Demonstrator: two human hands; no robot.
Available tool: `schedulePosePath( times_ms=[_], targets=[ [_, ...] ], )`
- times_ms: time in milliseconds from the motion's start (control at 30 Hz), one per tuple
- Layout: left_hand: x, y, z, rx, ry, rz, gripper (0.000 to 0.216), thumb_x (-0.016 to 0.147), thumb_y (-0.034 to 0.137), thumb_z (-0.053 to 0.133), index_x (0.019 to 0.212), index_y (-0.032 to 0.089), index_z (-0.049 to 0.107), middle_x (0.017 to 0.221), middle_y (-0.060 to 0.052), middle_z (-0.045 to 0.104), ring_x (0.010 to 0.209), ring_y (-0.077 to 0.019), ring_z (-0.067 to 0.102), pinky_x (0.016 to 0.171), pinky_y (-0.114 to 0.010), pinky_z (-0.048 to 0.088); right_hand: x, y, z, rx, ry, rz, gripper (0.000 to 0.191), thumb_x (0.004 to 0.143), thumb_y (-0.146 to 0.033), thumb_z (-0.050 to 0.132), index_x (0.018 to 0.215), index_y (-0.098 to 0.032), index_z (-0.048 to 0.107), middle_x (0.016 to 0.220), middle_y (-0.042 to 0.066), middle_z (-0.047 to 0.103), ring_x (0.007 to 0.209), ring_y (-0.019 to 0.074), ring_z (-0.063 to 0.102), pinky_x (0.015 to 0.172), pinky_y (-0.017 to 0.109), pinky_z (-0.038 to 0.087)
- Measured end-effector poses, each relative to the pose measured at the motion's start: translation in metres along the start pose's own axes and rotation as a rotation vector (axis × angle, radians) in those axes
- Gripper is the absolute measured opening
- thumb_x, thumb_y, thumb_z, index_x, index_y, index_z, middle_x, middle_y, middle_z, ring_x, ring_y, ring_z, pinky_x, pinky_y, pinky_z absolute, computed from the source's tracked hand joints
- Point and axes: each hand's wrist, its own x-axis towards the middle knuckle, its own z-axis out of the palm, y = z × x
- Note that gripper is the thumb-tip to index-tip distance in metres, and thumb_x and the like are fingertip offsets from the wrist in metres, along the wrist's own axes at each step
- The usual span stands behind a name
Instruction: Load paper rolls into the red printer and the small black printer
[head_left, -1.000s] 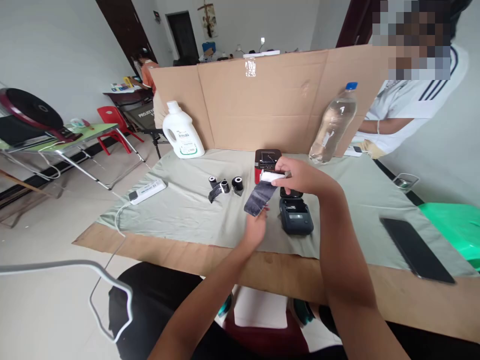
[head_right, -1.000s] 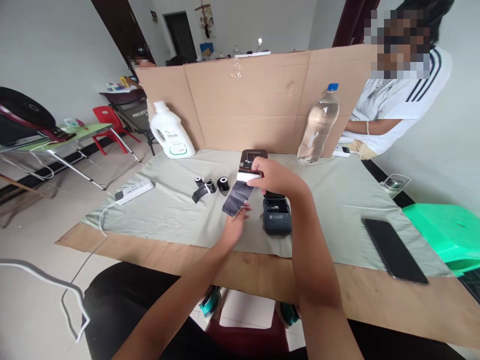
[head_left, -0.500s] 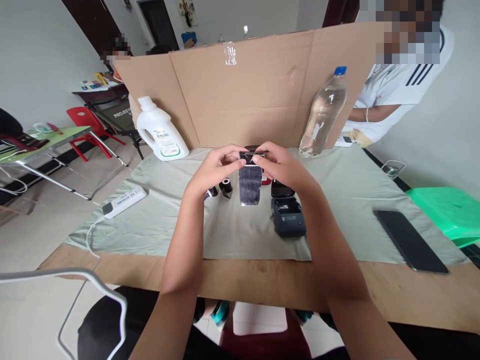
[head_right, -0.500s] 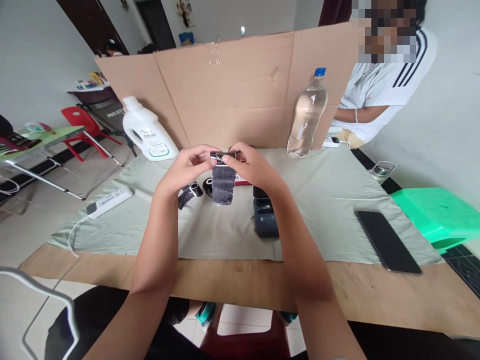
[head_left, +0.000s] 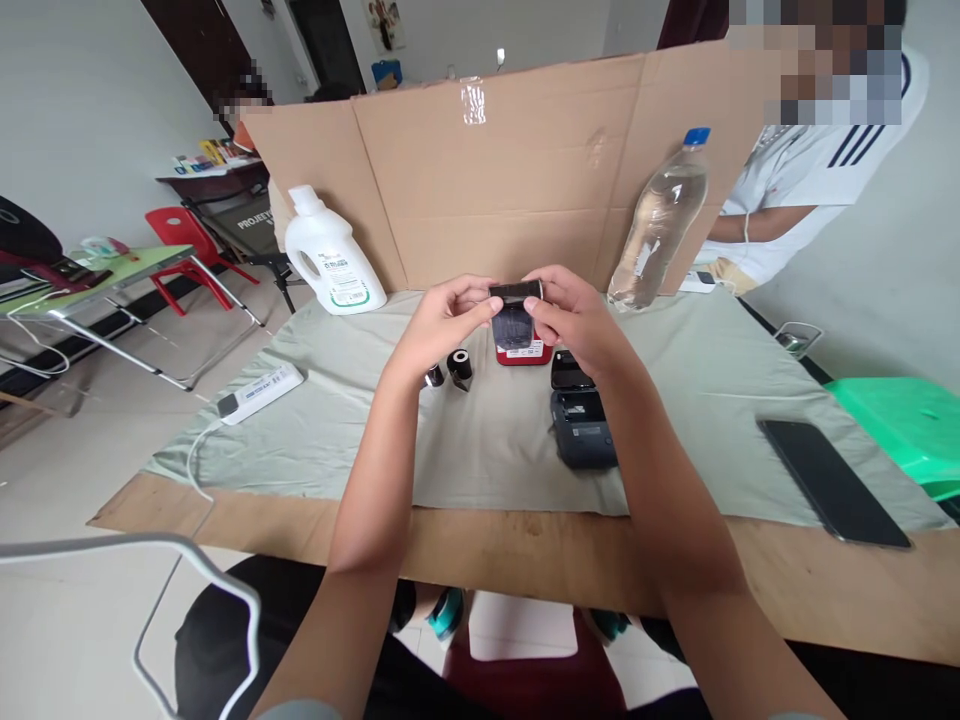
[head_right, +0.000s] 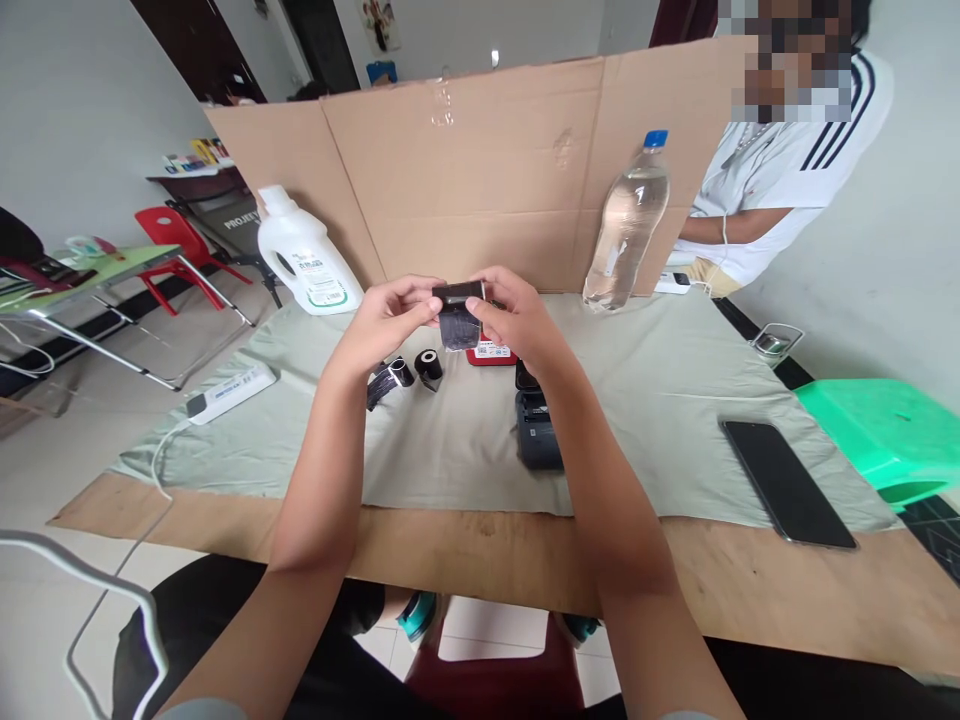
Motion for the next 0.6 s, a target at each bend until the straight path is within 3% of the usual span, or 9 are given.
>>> schedulePosePath(
  times_ms=[200,400,600],
  targets=[
    [0.0,0.003,0.001,0.008,0.015,0.061,0.056,0.074,0.055,0.087,0.113,0.019,0.071,0.105,-0.007,0.078,0.102,-0.0236,0.075,0.093,-0.036,0.06,0.0,0.002,0.003,0.011,0.005,0.064,0.03,0.086,-0.043,0.077,0.101,-0.021,0.062,0.073,-0.005,0.057,0.047,0.006,0.044,0.045,0.022,0.032],
    [-0.001,0.006,0.002,0.005,0.027,-0.025,0.054,0.078,0.058,0.083,0.109,0.017,0.071,0.101,-0.008,0.077,0.098,-0.0234,0.075,0.091,-0.036,0.06,0.003,0.007,0.004,0.009,0.013,-0.029,0.037,0.08,-0.043,0.083,0.103,-0.022,0.063,0.076,-0.004,0.059,0.058,0.0074,0.048,0.052,0.022,0.039],
    [-0.004,0.012,-0.001,0.02,0.026,0.013,0.054,0.074,0.049,0.09,0.113,0.019,0.071,0.103,-0.007,0.077,0.104,-0.0238,0.074,0.095,-0.036,0.059,0.003,0.01,0.009,0.02,0.027,0.027,0.038,0.085,-0.054,0.078,0.095,-0.021,0.064,0.077,-0.002,0.058,0.054,0.007,0.044,0.045,0.022,0.031]
  ],
)
